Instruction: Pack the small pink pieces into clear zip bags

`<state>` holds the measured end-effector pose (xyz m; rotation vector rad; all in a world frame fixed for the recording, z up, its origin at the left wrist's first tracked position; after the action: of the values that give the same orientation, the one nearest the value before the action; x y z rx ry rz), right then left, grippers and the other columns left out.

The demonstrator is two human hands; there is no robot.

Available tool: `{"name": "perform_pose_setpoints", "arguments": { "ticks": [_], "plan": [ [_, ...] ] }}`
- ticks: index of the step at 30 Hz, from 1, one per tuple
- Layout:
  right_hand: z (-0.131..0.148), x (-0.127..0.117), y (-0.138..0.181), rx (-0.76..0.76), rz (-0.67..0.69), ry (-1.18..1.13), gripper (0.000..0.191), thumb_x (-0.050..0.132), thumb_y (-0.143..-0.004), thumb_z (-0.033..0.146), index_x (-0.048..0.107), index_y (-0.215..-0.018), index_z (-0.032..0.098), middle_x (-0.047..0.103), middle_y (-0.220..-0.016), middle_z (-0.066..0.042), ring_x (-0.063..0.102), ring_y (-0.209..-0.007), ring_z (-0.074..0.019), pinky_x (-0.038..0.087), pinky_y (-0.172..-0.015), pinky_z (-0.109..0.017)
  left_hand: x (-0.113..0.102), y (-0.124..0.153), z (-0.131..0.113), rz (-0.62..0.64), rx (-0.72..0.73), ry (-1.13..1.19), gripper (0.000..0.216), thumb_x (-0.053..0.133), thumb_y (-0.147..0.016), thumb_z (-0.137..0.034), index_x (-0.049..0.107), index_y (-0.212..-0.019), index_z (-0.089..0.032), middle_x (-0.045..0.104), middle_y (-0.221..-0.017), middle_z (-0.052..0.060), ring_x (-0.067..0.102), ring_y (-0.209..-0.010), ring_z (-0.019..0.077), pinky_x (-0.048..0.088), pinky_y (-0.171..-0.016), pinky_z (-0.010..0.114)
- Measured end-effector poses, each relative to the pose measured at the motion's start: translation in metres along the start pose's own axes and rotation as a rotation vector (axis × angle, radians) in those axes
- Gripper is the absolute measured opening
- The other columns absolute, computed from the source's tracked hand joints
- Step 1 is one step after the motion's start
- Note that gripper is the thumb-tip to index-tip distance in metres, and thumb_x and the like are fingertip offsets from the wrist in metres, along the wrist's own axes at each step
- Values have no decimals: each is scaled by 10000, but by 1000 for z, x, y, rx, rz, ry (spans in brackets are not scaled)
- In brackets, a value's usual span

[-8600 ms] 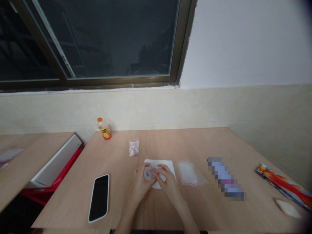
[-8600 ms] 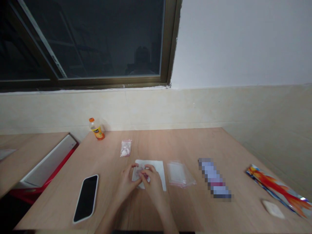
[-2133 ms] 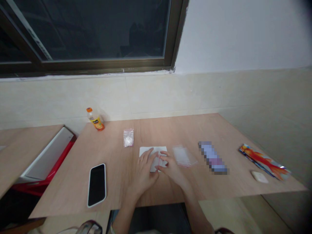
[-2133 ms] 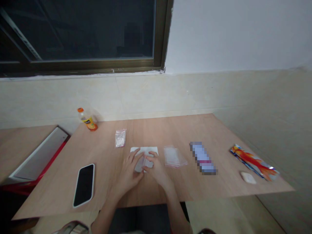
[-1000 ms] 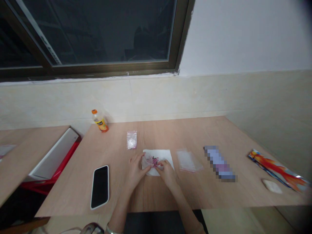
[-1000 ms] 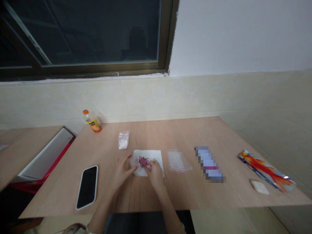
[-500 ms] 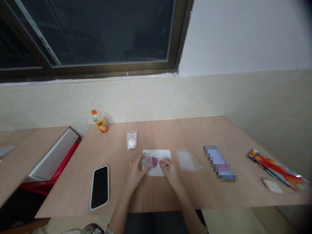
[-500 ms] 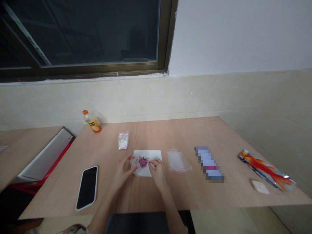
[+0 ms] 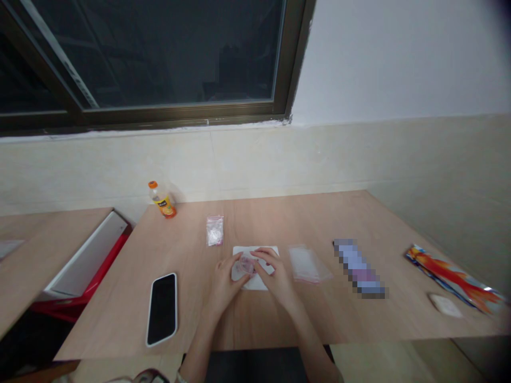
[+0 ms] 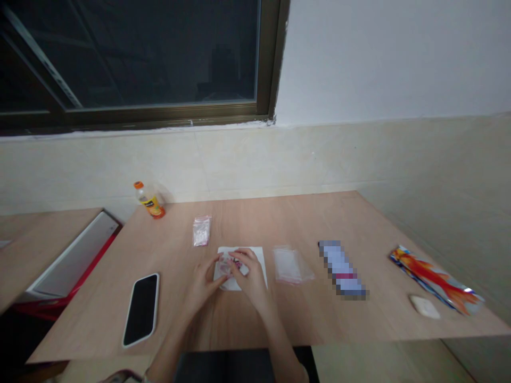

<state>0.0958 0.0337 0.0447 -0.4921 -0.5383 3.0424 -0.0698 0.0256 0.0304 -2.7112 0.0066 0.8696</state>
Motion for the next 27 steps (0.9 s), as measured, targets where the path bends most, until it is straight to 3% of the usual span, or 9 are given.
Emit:
{"name": "perform_pose_setpoints", "arguments": {
  "ticks": [4, 11, 21, 27],
  "plan": [
    [-25, 2, 8, 109, -66, 48, 214, 522, -837, 307, 675, -955, 217, 646, -949, -67, 611, -854, -194, 488, -647, -287, 2, 1, 8, -42, -6, -15, 491, 733, -683, -291, 572, -1142, -222, 658, -1134, 93, 597, -1064, 260, 423, -938, 471],
    [-70, 11, 33, 272, 22, 237, 149, 634, -696, 178, 658, -842, 196, 615, -875, -48, 613, -775, -206, 502, -709, -330, 5, 2, 11, -72, -33, 54, 514, 707, -708, -253, 532, -1189, -200, 625, -1187, 114, 575, -1106, 251, 427, -958, 447],
    [-77, 25, 30, 220, 8, 288, 102, 606, -725, 146, 681, -714, 214, 623, -825, -55, 619, -814, -217, 494, -752, -322, 1, 2, 9, -57, -41, 152, 483, 707, -710, -244, 576, -1173, -218, 626, -1212, 101, 565, -1130, 256, 399, -993, 460],
    [-65, 12, 23, 162, -105, 176, 150, 568, -796, 291, 685, -784, 198, 627, -790, -53, 590, -711, -189, 489, -662, -312, 2, 1, 13, -5, -104, 272, 556, 747, -677, -279, 574, -1202, -223, 610, -1237, 96, 544, -1158, 258, 373, -1028, 442]
  ]
}}
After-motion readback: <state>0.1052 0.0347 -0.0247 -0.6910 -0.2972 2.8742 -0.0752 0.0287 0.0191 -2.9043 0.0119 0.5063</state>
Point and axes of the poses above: each hand's wrist, its own y-axis away from the middle knuckle, its own x-axis out of the palm, z = x × y, the point moved 2 cm from there along -y, towards the middle knuckle
